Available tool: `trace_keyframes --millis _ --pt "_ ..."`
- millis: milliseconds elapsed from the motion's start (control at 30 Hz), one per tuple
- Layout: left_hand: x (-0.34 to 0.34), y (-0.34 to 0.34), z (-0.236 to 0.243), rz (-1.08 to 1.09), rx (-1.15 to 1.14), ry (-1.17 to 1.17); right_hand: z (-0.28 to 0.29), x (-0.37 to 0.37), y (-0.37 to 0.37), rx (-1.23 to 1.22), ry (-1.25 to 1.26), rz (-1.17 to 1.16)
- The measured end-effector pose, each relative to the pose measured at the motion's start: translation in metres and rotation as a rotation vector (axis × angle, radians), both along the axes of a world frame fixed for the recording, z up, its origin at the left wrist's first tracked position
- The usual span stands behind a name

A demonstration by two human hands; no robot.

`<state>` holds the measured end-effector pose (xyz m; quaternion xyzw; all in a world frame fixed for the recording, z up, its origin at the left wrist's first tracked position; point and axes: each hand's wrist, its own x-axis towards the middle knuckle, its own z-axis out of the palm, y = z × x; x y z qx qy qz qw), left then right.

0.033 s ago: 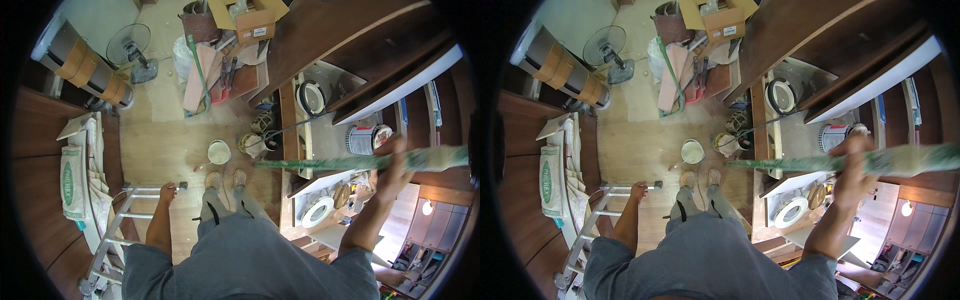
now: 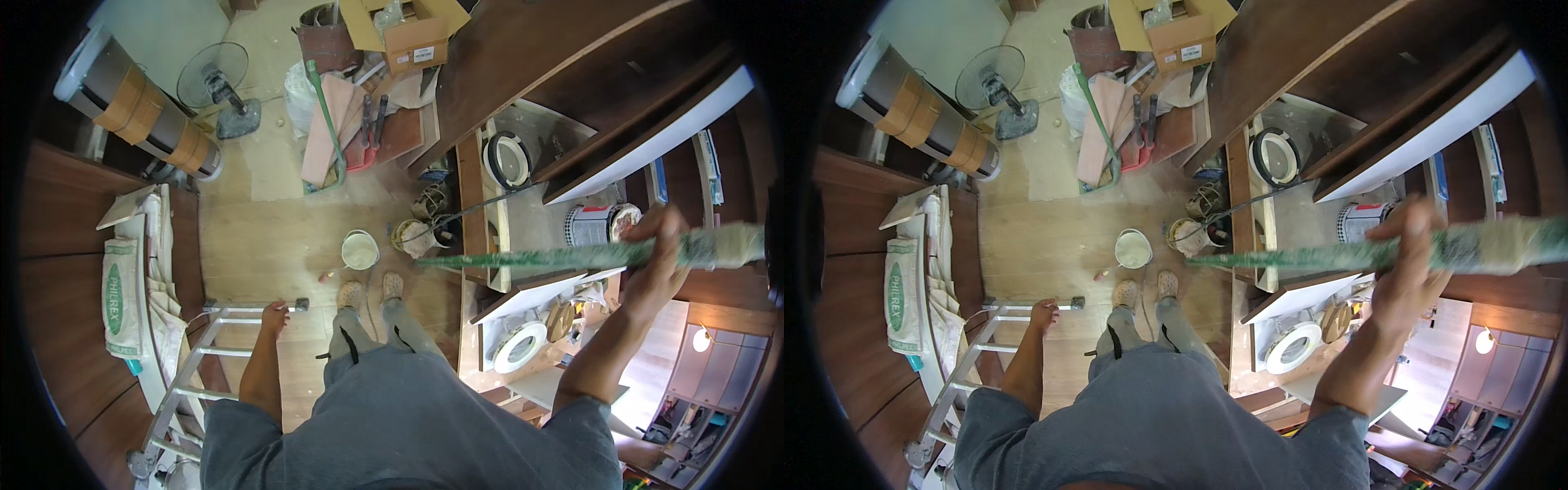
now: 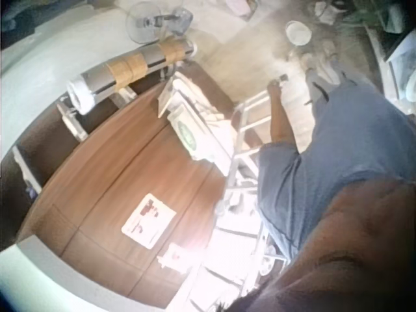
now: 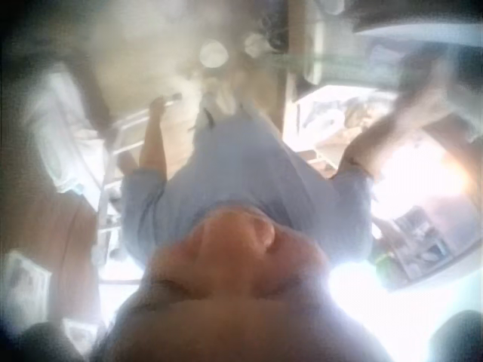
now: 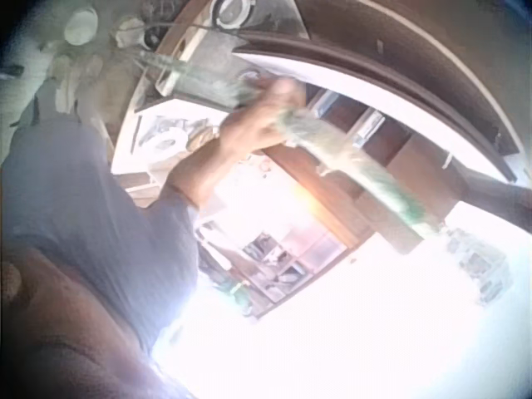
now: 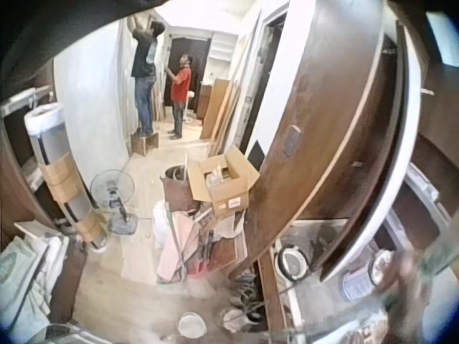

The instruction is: The person uses a long-handled paint roller to apply white paint to the ceiling in a room under renovation. They repeatedly dip the roller into a paint bucket and roll it across the ceiling surface.

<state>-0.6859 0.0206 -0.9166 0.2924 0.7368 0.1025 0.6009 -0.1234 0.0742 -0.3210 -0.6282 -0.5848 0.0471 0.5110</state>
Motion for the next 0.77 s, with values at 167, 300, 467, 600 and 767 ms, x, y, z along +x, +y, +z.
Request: trace_keyframes --millis 167,300,467,600,767 --pt "0.022 -0.076 0.044 0.18 -0.033 -0.032 -0.02 0.007 0.078 -0.169 0.123 -0.25" --pt "0.031 -0.141 0.059 0.228 -0.06 -0.094 -0.13 0.063 0.161 -0.399 0.11 -0.291" --pt "0.082 -0.208 0.117 0.159 -0.105 -0.006 -0.262 0.099 0.26 -0.532 0.226 -0.251" --pt "0.079 -0.225 0.14 -0.046 0.026 0.283 -0.378 0.144 0.309 -0.584 0.295 -0.282" --pt "0.079 -0.261 0.106 -0.083 0.087 0.426 -0.37 0.127 0.321 -0.699 0.814 -0.178"
